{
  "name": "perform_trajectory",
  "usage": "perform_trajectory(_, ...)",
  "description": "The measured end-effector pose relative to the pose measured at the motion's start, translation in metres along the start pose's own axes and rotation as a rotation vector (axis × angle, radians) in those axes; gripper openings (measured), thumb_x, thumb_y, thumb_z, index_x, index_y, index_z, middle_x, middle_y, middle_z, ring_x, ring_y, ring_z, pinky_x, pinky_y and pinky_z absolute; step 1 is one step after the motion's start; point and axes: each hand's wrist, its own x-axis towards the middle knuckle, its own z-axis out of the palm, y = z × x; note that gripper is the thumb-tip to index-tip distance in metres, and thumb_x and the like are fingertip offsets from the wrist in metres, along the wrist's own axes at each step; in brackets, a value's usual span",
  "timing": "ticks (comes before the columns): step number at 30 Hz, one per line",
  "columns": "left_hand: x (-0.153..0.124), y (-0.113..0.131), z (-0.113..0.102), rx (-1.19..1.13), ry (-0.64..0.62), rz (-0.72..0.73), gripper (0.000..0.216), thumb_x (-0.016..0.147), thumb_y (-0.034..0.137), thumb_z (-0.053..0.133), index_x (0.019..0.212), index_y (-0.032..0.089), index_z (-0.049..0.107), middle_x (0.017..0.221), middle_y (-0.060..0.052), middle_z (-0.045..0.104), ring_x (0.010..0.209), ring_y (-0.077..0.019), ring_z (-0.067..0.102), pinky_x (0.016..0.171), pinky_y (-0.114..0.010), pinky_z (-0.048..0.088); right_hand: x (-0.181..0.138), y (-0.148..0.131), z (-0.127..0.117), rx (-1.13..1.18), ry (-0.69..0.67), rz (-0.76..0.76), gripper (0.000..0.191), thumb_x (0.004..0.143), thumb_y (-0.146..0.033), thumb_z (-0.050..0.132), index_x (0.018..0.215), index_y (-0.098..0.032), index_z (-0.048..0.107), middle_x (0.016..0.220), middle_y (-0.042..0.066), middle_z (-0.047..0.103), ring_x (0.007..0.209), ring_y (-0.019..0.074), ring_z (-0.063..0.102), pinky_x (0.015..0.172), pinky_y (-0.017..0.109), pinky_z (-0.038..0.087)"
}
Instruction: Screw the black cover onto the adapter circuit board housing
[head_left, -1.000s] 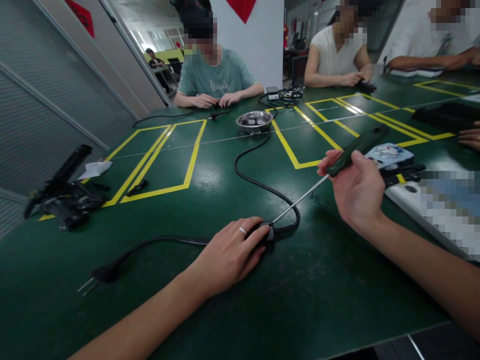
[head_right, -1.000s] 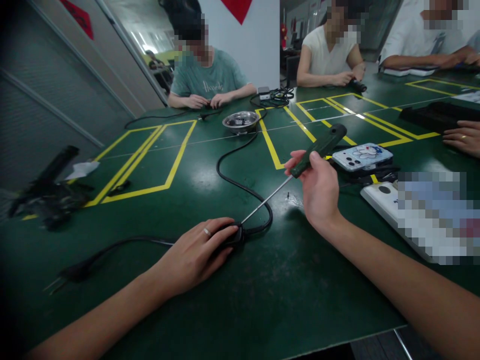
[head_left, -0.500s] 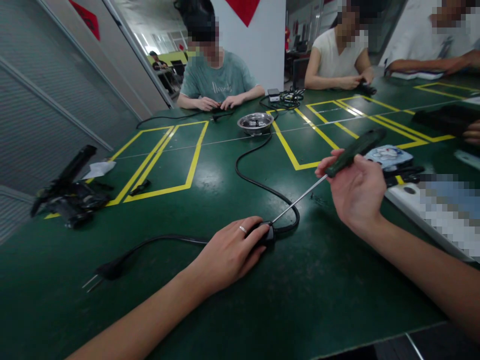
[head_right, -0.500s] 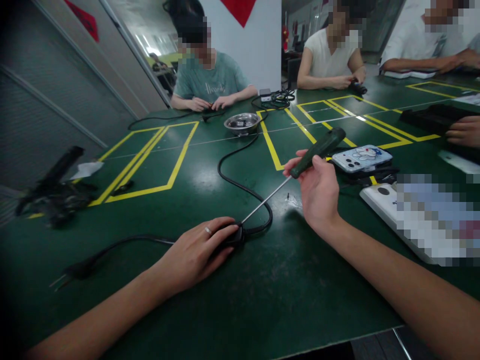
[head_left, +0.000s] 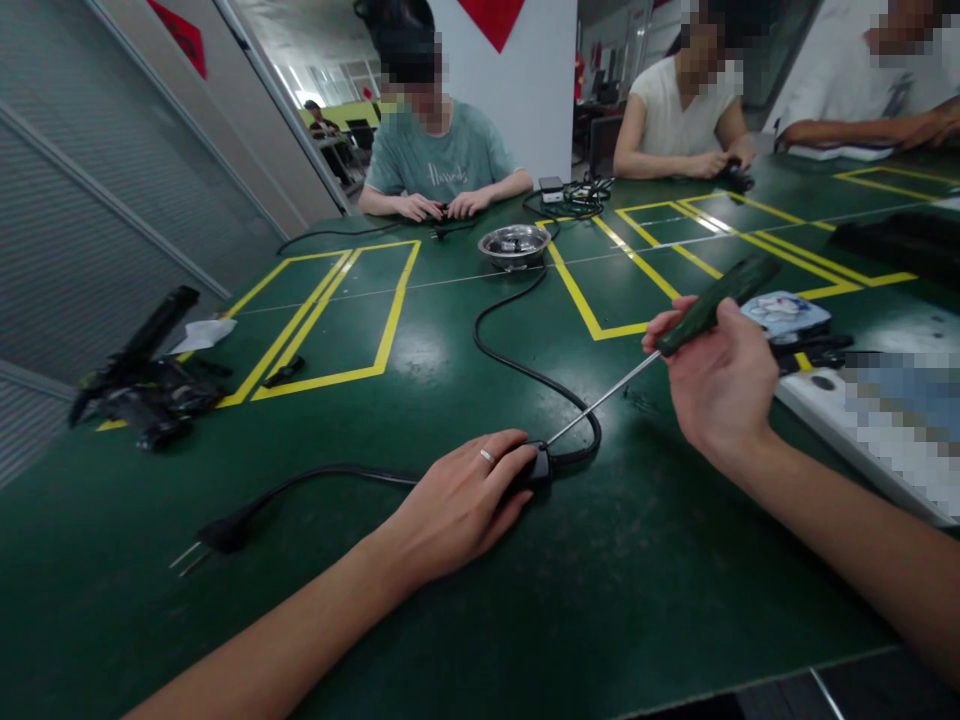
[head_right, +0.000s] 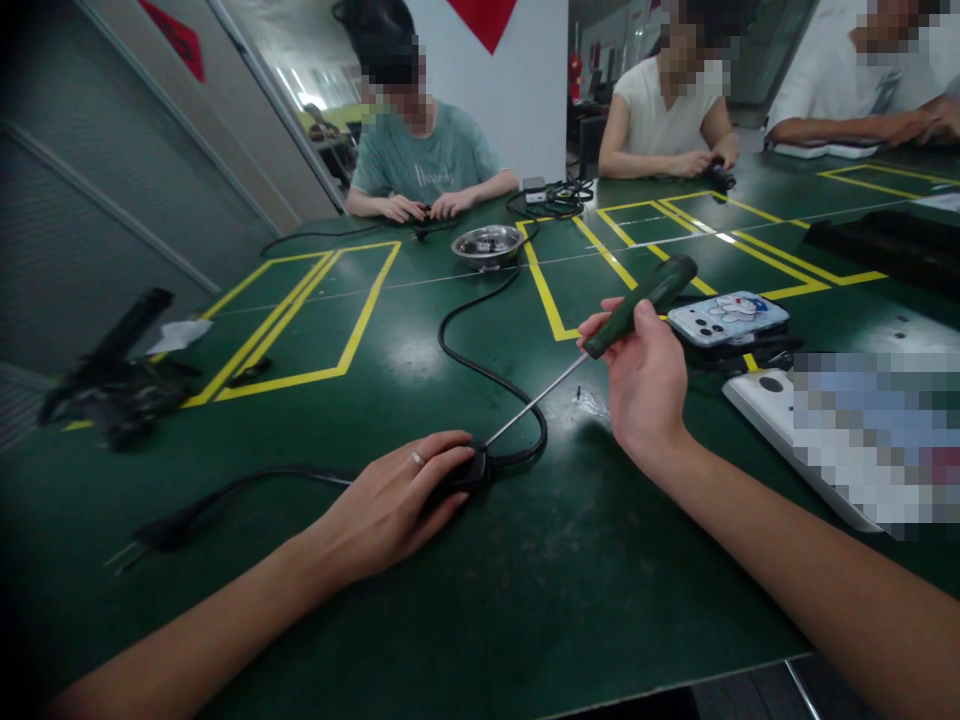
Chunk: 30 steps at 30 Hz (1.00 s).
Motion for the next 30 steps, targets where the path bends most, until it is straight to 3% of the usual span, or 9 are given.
perform_trajectory(2, 0.0003, 0.0, -0.0001, 0.005, -0.005, 0.001, 0.039, 0.097, 0.028, 0.047, 0.133, 0.015, 0.041, 0.136, -0.013, 0.049, 0.12, -0.0246, 0.054, 0.101, -0.042, 0.051, 0.0024, 0.0016, 0.0001, -0.072, 0.008, -0.048, 0.02, 0.085, -0.041, 0.059, 0.077, -0.023, 0.061, 0.072, 0.0, 0.062, 0.071, 0.0161, 0.061, 0.068, 0.033, 0.05)
perform_trajectory(5, 0.001, -0.0002, 0.0001, -0.005, -0.003, 0.0, 0.04, 0.096, 0.028, 0.048, 0.133, 0.014, 0.04, 0.136, -0.013, 0.05, 0.12, -0.024, 0.054, 0.102, -0.041, 0.05, 0.0054, 0.0028, -0.0007, -0.111, -0.091, -0.098, 0.023, 0.086, -0.046, 0.059, 0.08, -0.024, 0.059, 0.073, 0.0, 0.064, 0.067, 0.0159, 0.061, 0.066, 0.034, 0.049)
perform_trajectory(9, 0.0015, -0.0006, 0.0003, -0.009, 0.006, 0.012, 0.04, 0.096, 0.028, 0.048, 0.133, 0.014, 0.04, 0.135, -0.013, 0.05, 0.118, -0.0233, 0.055, 0.1, -0.041, 0.051, 0.0059, 0.0002, -0.0014, -0.058, -0.181, -0.002, 0.025, 0.087, -0.048, 0.055, 0.096, -0.025, 0.061, 0.077, 0.001, 0.066, 0.069, 0.0167, 0.062, 0.068, 0.035, 0.05)
perform_trajectory(15, 0.0015, 0.0001, -0.0009, 0.001, -0.02, 0.004, 0.04, 0.097, 0.028, 0.047, 0.134, 0.015, 0.041, 0.135, -0.013, 0.05, 0.12, -0.0246, 0.054, 0.101, -0.042, 0.051, 0.0026, -0.0004, 0.0026, -0.132, -0.089, -0.015, 0.025, 0.084, -0.05, 0.063, 0.088, -0.026, 0.06, 0.069, -0.001, 0.062, 0.064, 0.0154, 0.06, 0.064, 0.032, 0.049)
perform_trajectory(21, 0.002, 0.0004, -0.0006, 0.014, -0.016, 0.005, 0.04, 0.096, 0.028, 0.048, 0.133, 0.014, 0.042, 0.136, -0.014, 0.05, 0.121, -0.0255, 0.054, 0.101, -0.043, 0.051, 0.0001, -0.0001, 0.0, 0.024, -0.11, 0.063, 0.027, 0.089, -0.047, 0.049, 0.098, -0.024, 0.061, 0.076, 0.003, 0.069, 0.072, 0.0192, 0.063, 0.07, 0.038, 0.05)
perform_trajectory(24, 0.001, 0.0001, -0.0006, 0.018, -0.011, 0.012, 0.04, 0.096, 0.026, 0.048, 0.133, 0.015, 0.042, 0.136, -0.014, 0.05, 0.121, -0.0256, 0.054, 0.1, -0.044, 0.052, -0.0009, -0.0015, 0.0016, -0.05, -0.072, -0.009, 0.014, 0.085, -0.038, 0.059, 0.086, -0.024, 0.062, 0.073, 0.001, 0.067, 0.071, 0.0171, 0.062, 0.068, 0.034, 0.048)
perform_trajectory(27, 0.0003, -0.0001, -0.0007, 0.015, -0.013, 0.012, 0.039, 0.096, 0.026, 0.048, 0.133, 0.015, 0.042, 0.136, -0.014, 0.05, 0.12, -0.0256, 0.055, 0.1, -0.044, 0.052, -0.0017, -0.0037, 0.004, -0.094, -0.061, -0.056, 0.019, 0.084, -0.042, 0.063, 0.077, -0.024, 0.058, 0.072, 0.0, 0.064, 0.066, 0.0159, 0.06, 0.066, 0.033, 0.047)
perform_trajectory(30, 0.001, 0.0001, -0.0012, 0.013, -0.015, 0.009, 0.04, 0.096, 0.026, 0.048, 0.134, 0.015, 0.042, 0.136, -0.014, 0.05, 0.12, -0.0257, 0.055, 0.1, -0.044, 0.052, -0.0014, -0.006, 0.0032, -0.014, -0.124, -0.004, 0.024, 0.085, -0.049, 0.052, 0.089, -0.027, 0.06, 0.078, 0.002, 0.066, 0.071, 0.0196, 0.062, 0.068, 0.038, 0.049)
